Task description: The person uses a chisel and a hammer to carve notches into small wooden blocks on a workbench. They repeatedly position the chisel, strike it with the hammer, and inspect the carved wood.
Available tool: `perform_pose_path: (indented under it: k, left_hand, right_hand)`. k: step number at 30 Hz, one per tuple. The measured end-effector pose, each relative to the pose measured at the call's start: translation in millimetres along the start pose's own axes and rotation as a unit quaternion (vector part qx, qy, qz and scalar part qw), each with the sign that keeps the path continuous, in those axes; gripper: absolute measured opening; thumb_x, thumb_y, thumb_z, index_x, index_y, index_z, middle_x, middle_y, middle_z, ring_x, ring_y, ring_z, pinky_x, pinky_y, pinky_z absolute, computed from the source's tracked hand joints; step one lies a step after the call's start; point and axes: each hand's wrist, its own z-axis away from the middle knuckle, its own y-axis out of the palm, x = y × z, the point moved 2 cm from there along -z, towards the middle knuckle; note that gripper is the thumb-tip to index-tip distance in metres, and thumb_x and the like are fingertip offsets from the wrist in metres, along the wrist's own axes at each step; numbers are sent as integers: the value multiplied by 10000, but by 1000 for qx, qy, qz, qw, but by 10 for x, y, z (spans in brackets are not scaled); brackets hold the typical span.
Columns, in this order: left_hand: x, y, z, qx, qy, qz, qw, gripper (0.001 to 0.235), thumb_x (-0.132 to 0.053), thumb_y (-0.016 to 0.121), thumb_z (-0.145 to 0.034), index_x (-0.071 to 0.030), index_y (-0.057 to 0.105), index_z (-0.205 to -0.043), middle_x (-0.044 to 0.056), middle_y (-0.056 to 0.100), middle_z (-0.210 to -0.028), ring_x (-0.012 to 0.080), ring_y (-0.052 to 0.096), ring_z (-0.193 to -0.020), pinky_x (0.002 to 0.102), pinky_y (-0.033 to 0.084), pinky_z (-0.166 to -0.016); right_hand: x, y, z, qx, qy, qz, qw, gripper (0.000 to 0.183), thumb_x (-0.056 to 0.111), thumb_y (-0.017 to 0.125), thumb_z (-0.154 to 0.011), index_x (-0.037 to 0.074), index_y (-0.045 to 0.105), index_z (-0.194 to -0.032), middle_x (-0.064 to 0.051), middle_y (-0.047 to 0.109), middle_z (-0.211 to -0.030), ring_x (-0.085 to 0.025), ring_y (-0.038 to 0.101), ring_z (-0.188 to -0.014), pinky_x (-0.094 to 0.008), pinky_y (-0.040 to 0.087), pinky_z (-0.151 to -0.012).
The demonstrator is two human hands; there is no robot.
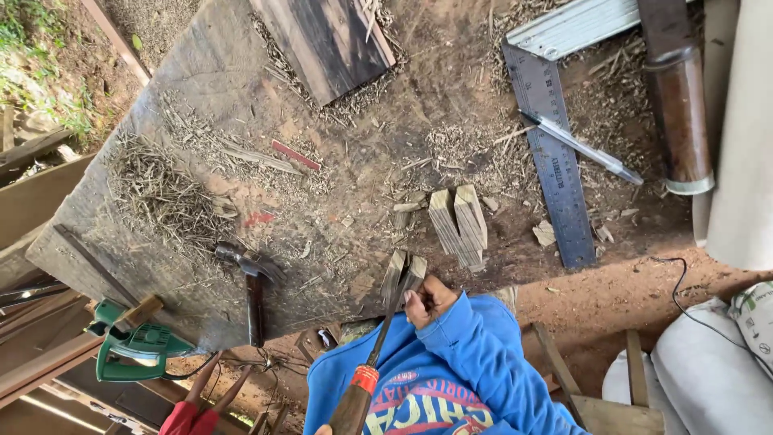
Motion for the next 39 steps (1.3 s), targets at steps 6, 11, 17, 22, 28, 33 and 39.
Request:
perform_pose_path:
  k: [6,11,17,22,28,33,39]
  left_hand:
    - [-80,240,-390,-4,37,-52,998,556,-255,702,-845,-57,612,-1358,196,750,-1139,240,703,-974,368,560,-861]
    - [-182,349,-819,-6,72,-95,993,581,-247,714,-839,-65,596,-1378,190,746,-1148,234,700,-982,362,560,-866]
    - [-213,540,-1115,-15,119,-139,983,612,-238,728,-832,-76,576,-1403,183,742,-1158,227,696,-991,356,559,-872]
    - [160,766,-1777,-22,179,-183,967,641,-230,740,-826,-85,560,-1423,177,738,-1166,222,693,-1000,350,559,-876]
    - [512,841,-2561,-23,253,-232,939,676,-221,754,-818,-95,540,-1447,170,734,-1176,215,689,-1009,343,558,-882]
    - [652,791,-2872,-16,317,-264,911,707,-213,766,-812,-104,524,-1468,164,730,-1184,210,686,-1017,338,558,-887]
    - [-3901,628,81,-48,390,-287,874,746,-203,779,-804,-115,504,-1492,157,726,-1194,203,683,-1027,331,558,-893]
  right_hand:
    - [265,-9,2,-5,2,24,1000,153,112,668,-953,44,588,-841,2,630,-639,-52,607,-538,-234,489,-468]
    - [128,-46,11,4,-25,11,1000,203,118,670,-961,55,544,-816,10,602,-636,-50,583,-552,-231,461,-481]
    - [296,-69,19,-16,-35,99,994,228,168,739,-905,62,574,-788,4,577,-605,-69,566,-524,-252,449,-464]
    - [574,-28,12,-16,-42,166,985,269,213,839,-809,67,614,-838,-17,570,-577,-102,534,-495,-281,440,-443]
    - [535,-18,-17,-34,-89,201,975,356,259,868,-816,67,569,-794,-28,570,-563,-113,528,-471,-300,432,-443]
    - [352,-67,-96,-36,-42,139,989,309,237,824,-857,60,579,-793,8,576,-588,-76,521,-533,-287,427,-462]
    - [223,-60,-189,-29,-56,98,993,218,247,751,-844,103,640,-963,13,581,-613,-75,550,-536,-280,442,-482]
